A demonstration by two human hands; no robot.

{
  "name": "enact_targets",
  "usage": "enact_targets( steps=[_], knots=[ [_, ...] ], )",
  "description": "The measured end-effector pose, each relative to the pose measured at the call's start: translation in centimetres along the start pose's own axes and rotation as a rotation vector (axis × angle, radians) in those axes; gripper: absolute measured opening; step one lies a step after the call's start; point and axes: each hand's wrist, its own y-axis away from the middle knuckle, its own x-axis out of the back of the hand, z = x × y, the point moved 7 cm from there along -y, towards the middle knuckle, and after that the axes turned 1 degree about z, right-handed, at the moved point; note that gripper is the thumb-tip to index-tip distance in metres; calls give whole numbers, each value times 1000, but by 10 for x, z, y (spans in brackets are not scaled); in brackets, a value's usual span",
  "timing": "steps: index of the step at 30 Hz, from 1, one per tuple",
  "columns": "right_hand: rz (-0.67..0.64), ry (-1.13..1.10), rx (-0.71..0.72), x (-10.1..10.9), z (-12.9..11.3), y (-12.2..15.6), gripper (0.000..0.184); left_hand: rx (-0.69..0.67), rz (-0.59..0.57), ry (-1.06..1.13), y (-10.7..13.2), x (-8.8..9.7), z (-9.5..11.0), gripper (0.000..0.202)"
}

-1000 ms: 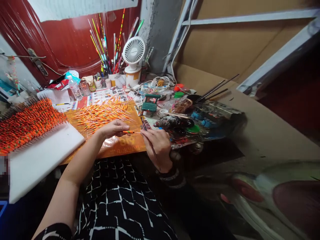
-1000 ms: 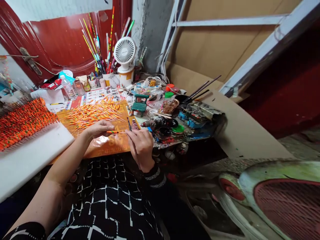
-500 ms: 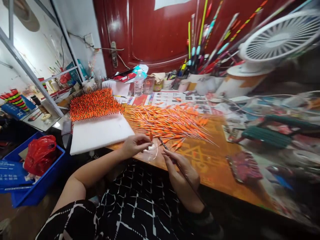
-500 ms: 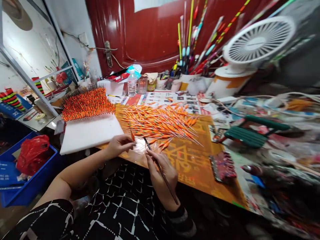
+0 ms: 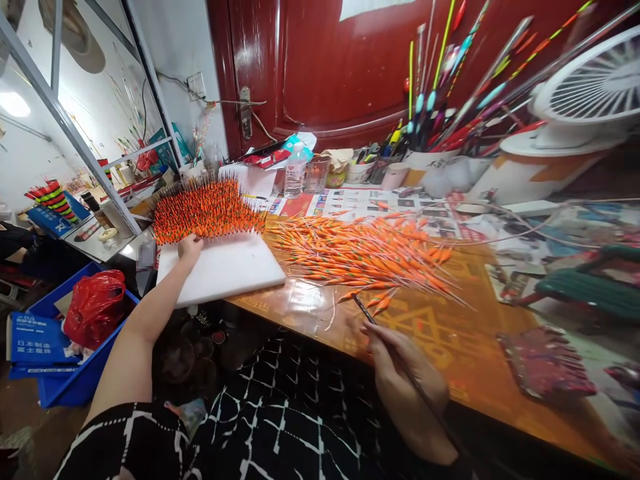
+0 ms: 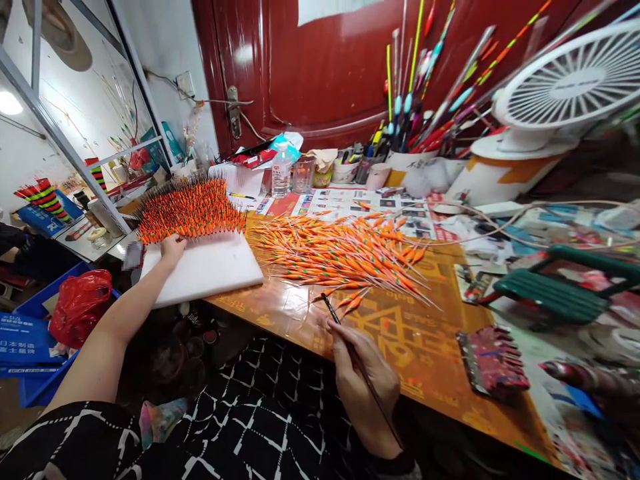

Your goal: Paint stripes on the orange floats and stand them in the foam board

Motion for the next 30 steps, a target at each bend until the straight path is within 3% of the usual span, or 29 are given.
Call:
enact_targets(
  steps=[6,11,16,18,20,22,24,28,30],
  knots=[
    [-2,-7,18,2,-1,0,17,9,-7,-116,-2,-9,1,25],
    [24,-48,-8,4,-2,-1,16,-42,-24,-203,0,1,12,24],
    [99,-16,-48,37,-1,-9,17,-114,-13,-317,6,23,31,13],
    [141,18,-34,55,-2,-14,17,-161,0,-346,12,23,51,16],
    [172,41,-15,68,-4,-18,19,-304,-6,-286,25,12,90,17],
    [192,47,6,76,-4,-20,22,-555,-76,-121,51,-9,148,17],
    [202,46,21,79,-3,-19,24,-793,-216,30,83,-39,212,17],
    [218,53,16,82,2,-12,26,-1009,-358,89,133,-109,325,17],
    [236,74,3,86,3,-7,25,-1118,-413,112,154,-140,372,20]
  ],
)
